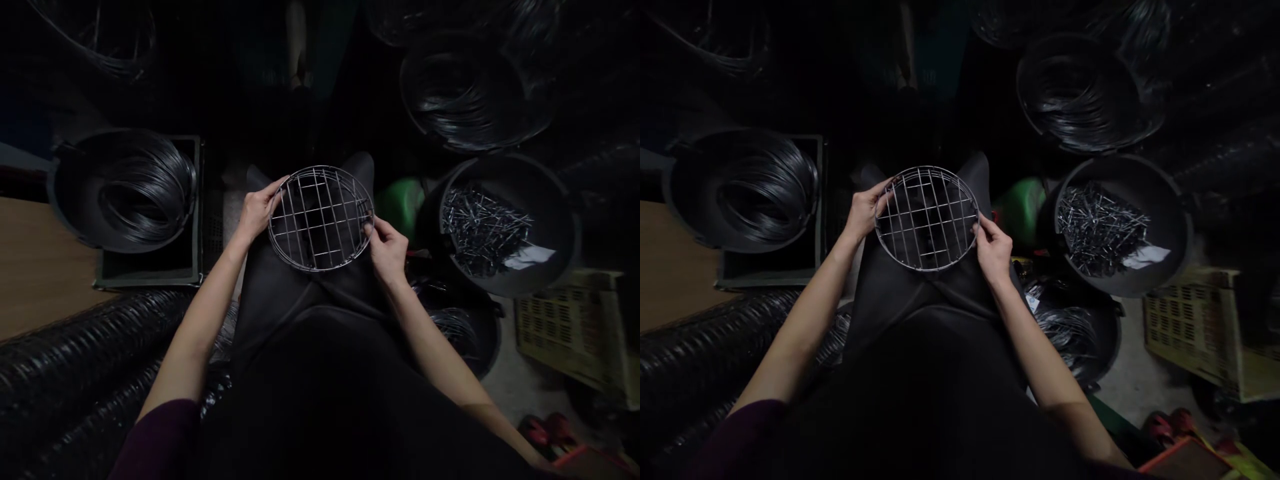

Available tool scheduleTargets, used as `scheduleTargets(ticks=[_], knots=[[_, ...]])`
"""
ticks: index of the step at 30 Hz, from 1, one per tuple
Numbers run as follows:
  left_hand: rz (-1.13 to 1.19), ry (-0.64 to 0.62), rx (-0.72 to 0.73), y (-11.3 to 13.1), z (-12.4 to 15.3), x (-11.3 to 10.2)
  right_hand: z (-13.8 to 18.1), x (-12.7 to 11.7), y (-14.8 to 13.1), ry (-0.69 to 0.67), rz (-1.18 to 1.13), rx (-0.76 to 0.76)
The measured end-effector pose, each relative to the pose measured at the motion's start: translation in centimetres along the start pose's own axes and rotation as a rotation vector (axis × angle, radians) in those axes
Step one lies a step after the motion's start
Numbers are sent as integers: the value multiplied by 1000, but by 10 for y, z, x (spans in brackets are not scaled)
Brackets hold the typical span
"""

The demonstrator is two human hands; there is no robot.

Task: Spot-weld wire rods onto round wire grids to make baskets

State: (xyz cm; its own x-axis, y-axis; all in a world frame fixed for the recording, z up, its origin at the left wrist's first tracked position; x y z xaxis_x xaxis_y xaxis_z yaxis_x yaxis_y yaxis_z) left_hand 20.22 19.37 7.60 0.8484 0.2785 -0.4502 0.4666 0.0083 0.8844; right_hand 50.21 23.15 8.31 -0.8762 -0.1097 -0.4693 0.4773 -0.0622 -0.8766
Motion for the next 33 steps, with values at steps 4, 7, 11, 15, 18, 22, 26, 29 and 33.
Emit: scheduleTargets(ticks=[4,7,11,15,18,22,26,29,33], knots=[[-56,-35,28,4,-2,-2,1,-6,-5,11,13,-26],[-78,-40,39,7,-3,-5,0,-7,-4,5,35,-65],[-72,-58,31,5,-3,-4,-4,-1,1,-6,109,-90],[-72,-43,-7,1,-2,-1,6,-2,-2,16,243,-173],[-21,-30,1,2,1,2,28,-7,-9,-51,369,-271],[14,-52,-12,3,2,5,58,-7,-10,-271,579,-356],[68,-62,-59,2,2,8,65,-1,2,-232,632,-264],[101,-47,-101,-4,2,9,67,15,12,-214,595,-193],[81,-40,-79,-4,2,8,73,25,15,-204,523,-152]])
Point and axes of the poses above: each hand's wrist, its own z-axis away from the middle knuckle, its own x-axis out of the palm, y = z × x, the point moved 6 cm from there along -z, towards the middle knuckle, and after that the axes turned 6 degrees about z, right-handed, at the moved point
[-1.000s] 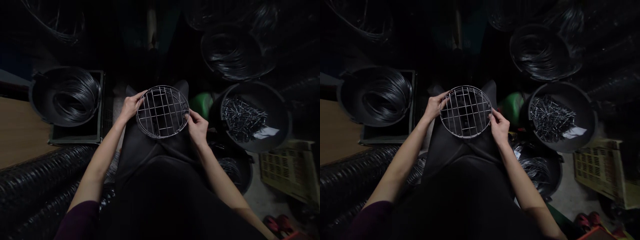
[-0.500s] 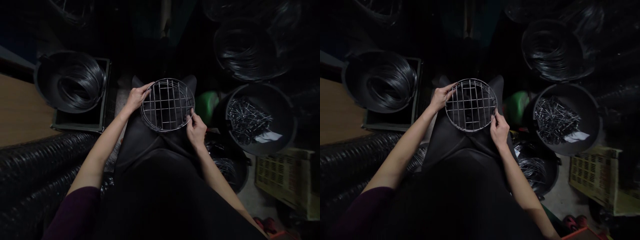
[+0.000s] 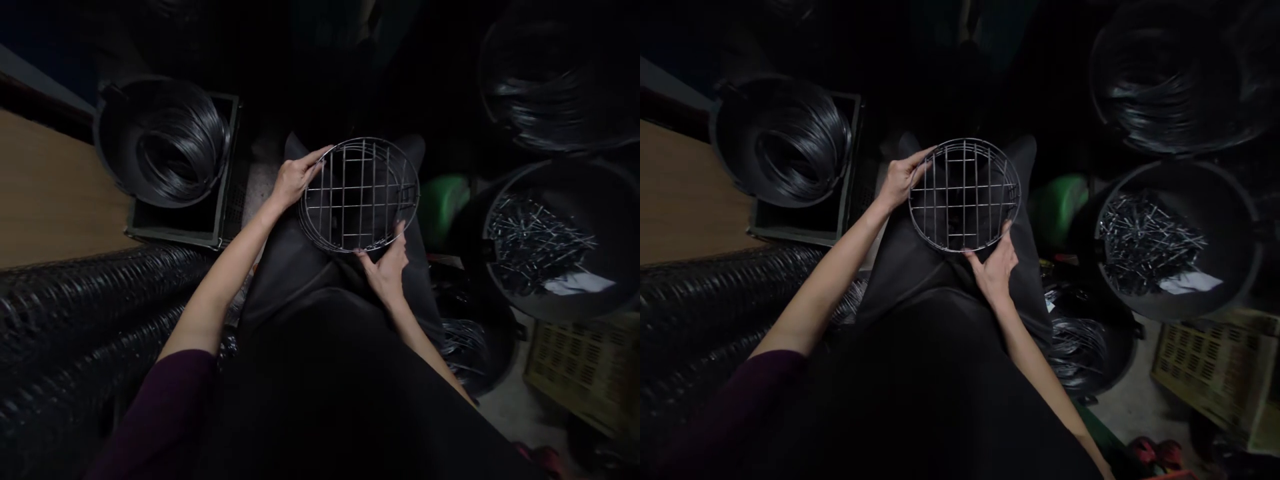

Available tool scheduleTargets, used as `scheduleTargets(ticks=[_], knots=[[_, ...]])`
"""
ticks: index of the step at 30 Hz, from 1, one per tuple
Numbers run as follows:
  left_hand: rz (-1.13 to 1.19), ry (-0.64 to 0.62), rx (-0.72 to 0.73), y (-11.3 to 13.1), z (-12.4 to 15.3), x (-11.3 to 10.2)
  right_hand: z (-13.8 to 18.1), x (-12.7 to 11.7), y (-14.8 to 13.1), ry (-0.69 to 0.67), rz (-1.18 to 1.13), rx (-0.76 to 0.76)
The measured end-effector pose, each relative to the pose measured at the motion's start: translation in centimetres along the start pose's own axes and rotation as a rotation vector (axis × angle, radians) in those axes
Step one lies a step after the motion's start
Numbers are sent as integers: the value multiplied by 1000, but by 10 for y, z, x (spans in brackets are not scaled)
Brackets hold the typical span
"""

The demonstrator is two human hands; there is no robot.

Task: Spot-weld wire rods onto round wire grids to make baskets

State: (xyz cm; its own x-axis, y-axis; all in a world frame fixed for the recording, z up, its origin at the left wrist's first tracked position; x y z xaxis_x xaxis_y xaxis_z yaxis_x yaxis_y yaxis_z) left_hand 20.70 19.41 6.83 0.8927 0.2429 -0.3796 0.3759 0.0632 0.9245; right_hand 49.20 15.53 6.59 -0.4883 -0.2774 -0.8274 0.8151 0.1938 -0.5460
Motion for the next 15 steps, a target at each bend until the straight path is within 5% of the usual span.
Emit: scheduleTargets(ticks=[4,7,10,12,15], knots=[[0,24,-47,14,6,-13,-4,-23,6,-53,-211,-28],[98,61,-219,5,-4,-36,-34,-76,49,68,-304,4],[218,-157,-298,2,-33,-39,-69,-153,130,356,-58,219],[140,-382,-330,7,-48,-29,-97,-182,179,322,173,350],[-23,-543,-409,18,-59,-18,-142,-184,220,178,292,383]])
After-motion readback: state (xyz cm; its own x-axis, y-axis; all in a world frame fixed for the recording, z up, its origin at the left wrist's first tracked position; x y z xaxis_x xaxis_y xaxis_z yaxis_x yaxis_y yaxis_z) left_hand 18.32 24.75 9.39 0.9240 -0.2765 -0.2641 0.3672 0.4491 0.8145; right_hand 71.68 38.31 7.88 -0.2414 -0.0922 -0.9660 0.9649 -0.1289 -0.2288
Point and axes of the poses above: each hand's wrist, its own z-axis away from the middle knuckle, its own x-axis out of the palm, y = z × x, the point moved 6 cm from there along -z, towards the middle knuckle, and after that the axes turned 6 degrees about z, right-handed, at the moved point
